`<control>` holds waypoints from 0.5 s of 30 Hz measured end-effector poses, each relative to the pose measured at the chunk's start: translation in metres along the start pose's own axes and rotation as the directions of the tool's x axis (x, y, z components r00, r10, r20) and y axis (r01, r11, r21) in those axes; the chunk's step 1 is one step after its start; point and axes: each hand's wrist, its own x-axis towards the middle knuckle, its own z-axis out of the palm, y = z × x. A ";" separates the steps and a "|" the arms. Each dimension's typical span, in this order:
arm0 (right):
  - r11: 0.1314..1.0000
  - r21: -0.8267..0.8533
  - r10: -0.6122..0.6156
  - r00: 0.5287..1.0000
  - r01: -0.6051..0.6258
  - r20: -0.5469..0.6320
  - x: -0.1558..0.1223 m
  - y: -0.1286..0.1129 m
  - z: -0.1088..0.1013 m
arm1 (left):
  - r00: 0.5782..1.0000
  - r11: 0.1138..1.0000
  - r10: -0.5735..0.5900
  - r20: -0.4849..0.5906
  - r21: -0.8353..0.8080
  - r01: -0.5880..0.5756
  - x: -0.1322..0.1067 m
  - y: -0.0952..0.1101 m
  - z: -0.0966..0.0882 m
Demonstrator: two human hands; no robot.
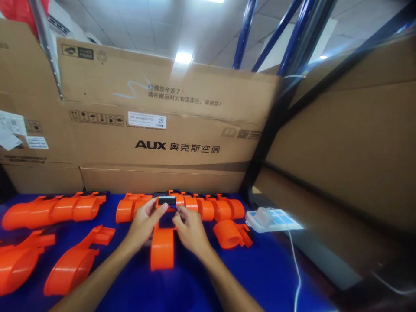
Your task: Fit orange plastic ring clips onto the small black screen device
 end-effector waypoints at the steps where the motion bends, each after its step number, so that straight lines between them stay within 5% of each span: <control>1: 1.000 -0.011 -0.007 1.000 0.007 -0.006 0.000 -0.001 0.000 | 1.000 1.000 0.002 0.002 -0.003 -0.002 0.000 0.000 0.000; 15: 1.000 -0.007 0.006 0.999 -0.006 -0.033 -0.002 -0.006 0.001 | 1.000 0.996 0.008 -0.020 -0.090 -0.010 -0.001 0.001 -0.003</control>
